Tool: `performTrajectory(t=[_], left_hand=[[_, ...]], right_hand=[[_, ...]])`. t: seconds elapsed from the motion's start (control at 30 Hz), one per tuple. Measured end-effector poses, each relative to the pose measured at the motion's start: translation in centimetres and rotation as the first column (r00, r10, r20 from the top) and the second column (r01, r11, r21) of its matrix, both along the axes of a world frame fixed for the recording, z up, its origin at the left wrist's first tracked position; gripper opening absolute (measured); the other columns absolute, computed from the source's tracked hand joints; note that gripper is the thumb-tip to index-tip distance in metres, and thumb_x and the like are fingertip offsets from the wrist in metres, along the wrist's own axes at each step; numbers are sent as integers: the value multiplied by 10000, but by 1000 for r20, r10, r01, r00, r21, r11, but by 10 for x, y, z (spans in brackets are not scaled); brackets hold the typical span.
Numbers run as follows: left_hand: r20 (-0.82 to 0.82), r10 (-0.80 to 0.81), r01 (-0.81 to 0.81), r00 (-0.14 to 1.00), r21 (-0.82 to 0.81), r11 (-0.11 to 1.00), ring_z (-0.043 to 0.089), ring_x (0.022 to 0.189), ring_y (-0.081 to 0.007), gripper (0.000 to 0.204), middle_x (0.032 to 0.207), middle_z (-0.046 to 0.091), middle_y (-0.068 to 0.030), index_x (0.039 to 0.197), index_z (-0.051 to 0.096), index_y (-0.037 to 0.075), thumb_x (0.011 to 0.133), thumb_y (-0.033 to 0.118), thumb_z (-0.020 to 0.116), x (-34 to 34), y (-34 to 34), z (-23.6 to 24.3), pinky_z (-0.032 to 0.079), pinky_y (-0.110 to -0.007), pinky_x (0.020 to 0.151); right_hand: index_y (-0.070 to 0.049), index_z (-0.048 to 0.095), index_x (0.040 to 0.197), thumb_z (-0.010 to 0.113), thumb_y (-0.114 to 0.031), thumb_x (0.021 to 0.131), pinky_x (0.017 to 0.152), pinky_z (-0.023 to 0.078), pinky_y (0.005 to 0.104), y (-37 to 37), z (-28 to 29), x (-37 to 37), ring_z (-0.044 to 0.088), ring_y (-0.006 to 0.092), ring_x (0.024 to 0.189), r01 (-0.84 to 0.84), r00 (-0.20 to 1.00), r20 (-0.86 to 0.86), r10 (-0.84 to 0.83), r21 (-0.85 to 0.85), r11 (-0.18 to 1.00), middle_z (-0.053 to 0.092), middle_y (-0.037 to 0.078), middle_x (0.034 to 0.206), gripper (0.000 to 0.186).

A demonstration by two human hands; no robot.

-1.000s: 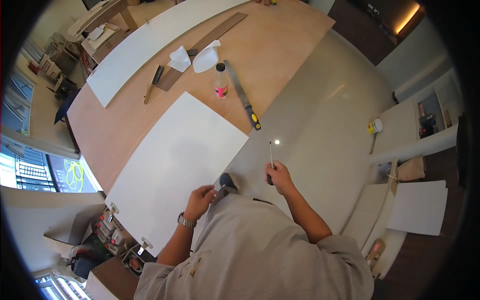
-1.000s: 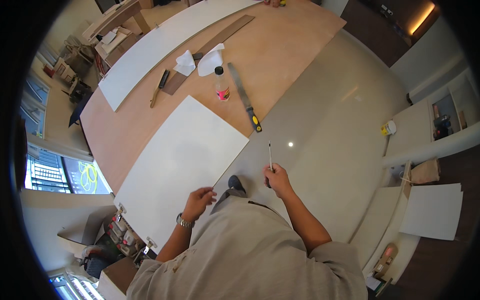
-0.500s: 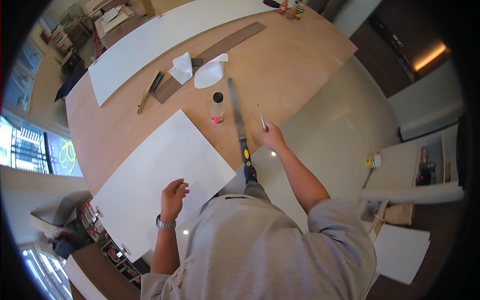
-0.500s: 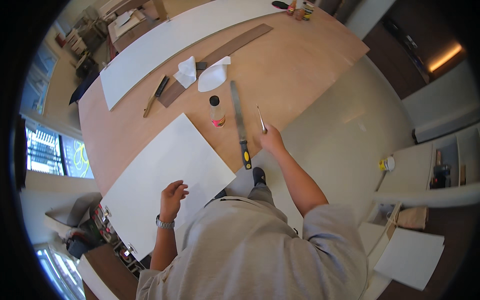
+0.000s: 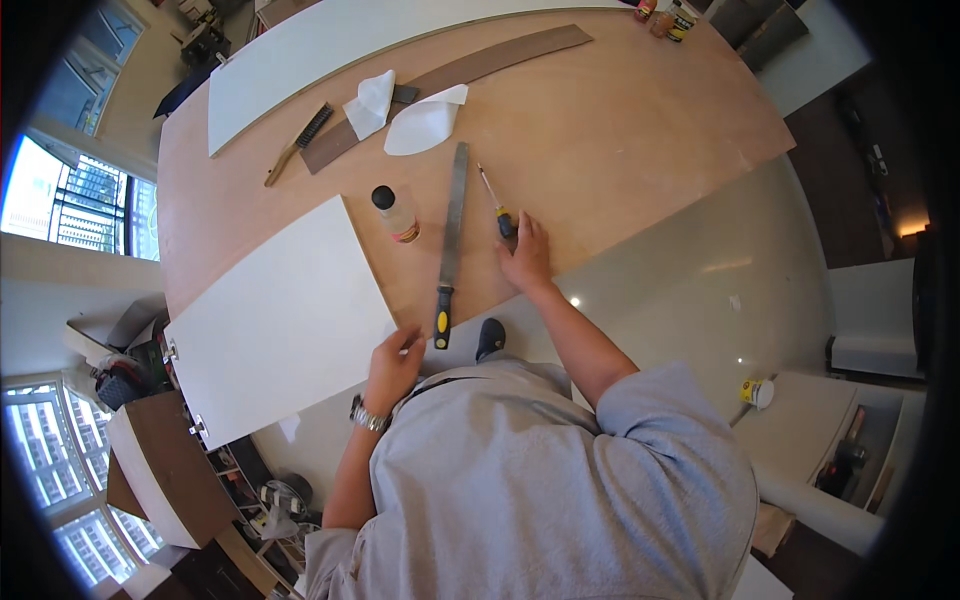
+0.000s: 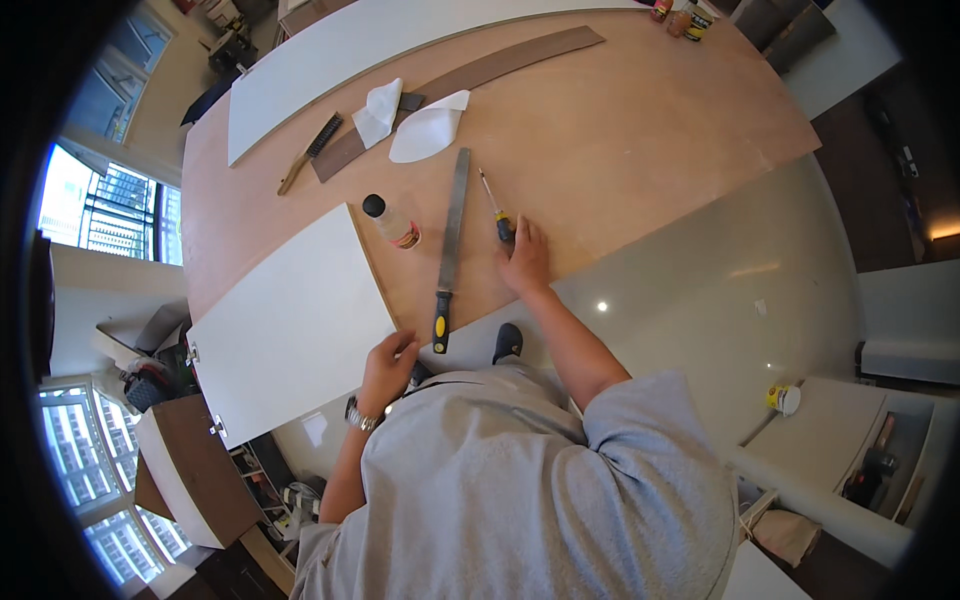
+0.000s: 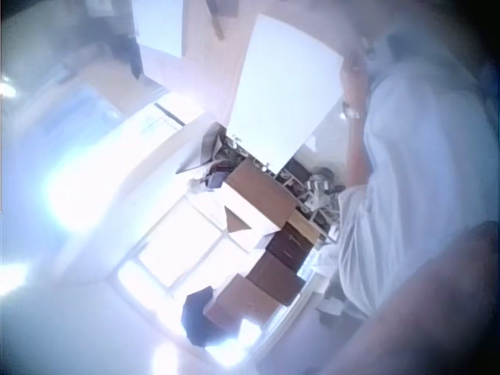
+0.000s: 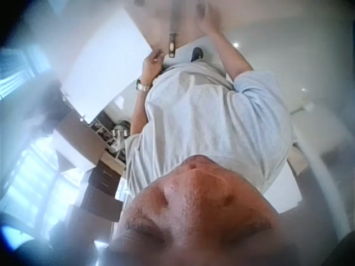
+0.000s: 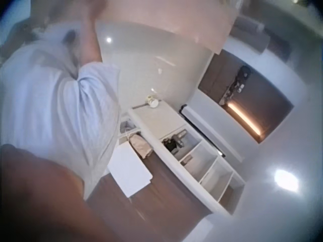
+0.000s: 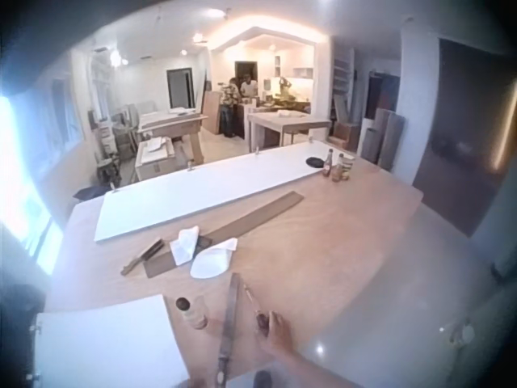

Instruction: The person uses a file to smooth the edge of a metal hinge, then aligns the hinge with pre-drilled holes on a white cabinet door and uses a screwdriver to secure it.

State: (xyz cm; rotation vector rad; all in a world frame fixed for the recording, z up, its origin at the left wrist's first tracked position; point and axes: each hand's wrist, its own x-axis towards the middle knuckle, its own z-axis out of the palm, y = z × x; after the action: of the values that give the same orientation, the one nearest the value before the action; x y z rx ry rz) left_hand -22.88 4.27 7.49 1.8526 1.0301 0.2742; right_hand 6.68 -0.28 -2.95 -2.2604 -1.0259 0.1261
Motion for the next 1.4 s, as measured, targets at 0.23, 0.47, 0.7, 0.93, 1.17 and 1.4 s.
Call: performTrajectory(t=[0.23, 0.47, 0.7, 0.93, 1.17, 1.4], left_hand=[[-431, 48, 101, 901, 316, 943, 617, 990, -391, 502, 1118, 606, -207, 1209, 507, 17, 834, 304, 677, 85, 4, -39, 518, -488, 789], [-320, 177, -107, 931, 224, 969, 639, 917, -406, 372, 1003, 637, -233, 1069, 503, 13, 821, 249, 647, 94, 5, -62, 523, -501, 747], [-181, 175, -173, 968, 31, 984, 641, 860, -433, 339, 904, 656, -277, 1014, 580, -24, 770, 207, 622, 61, -25, -15, 511, -493, 752], [33, 234, -236, 972, 35, 971, 636, 805, -374, 333, 849, 651, -197, 1036, 566, 24, 782, 226, 640, -117, -136, 27, 502, -445, 724], [-13, 460, -436, 888, 298, 849, 617, 953, -335, 613, 1108, 623, -195, 1274, 511, 10, 798, 338, 714, -254, -243, 7, 503, -414, 819], [36, 793, -790, 608, 128, 599, 655, 854, -345, 619, 986, 670, -198, 1326, 481, 48, 809, 289, 722, -315, -286, 23, 513, -416, 752]], right_hand=[[40, 416, 1363, 695, -213, 801, 1053, 354, 473, -48, 6, 8, 441, 403, 1224, -248, 966, 73, 247, -4, 969, 457, 225, 1348, 677], [52, 517, 1278, 688, -197, 850, 946, 464, 365, -109, 3, 1, 570, 266, 1120, -179, 945, -260, 198, 94, 979, 572, 165, 1232, 524], [-12, 586, 1181, 648, -337, 923, 760, 490, 271, -77, 35, -29, 621, 156, 874, -149, 521, -826, 217, 163, 975, 647, 43, 1020, 419], [-103, 509, 1179, 595, -344, 959, 820, 511, 407, -42, 87, -133, 606, 220, 1027, 37, -139, -910, 390, 389, 921, 602, 61, 1080, 337], [-66, 480, 1193, 583, -252, 969, 866, 504, 512, -80, 115, -343, 589, 312, 1074, -280, -294, -937, 190, 275, 920, 590, 142, 1164, 309], [-8, 480, 1199, 558, -223, 981, 871, 521, 435, -115, 125, -489, 590, 305, 1084, -548, -444, -890, 106, 364, 753, 586, 168, 1175, 316]])
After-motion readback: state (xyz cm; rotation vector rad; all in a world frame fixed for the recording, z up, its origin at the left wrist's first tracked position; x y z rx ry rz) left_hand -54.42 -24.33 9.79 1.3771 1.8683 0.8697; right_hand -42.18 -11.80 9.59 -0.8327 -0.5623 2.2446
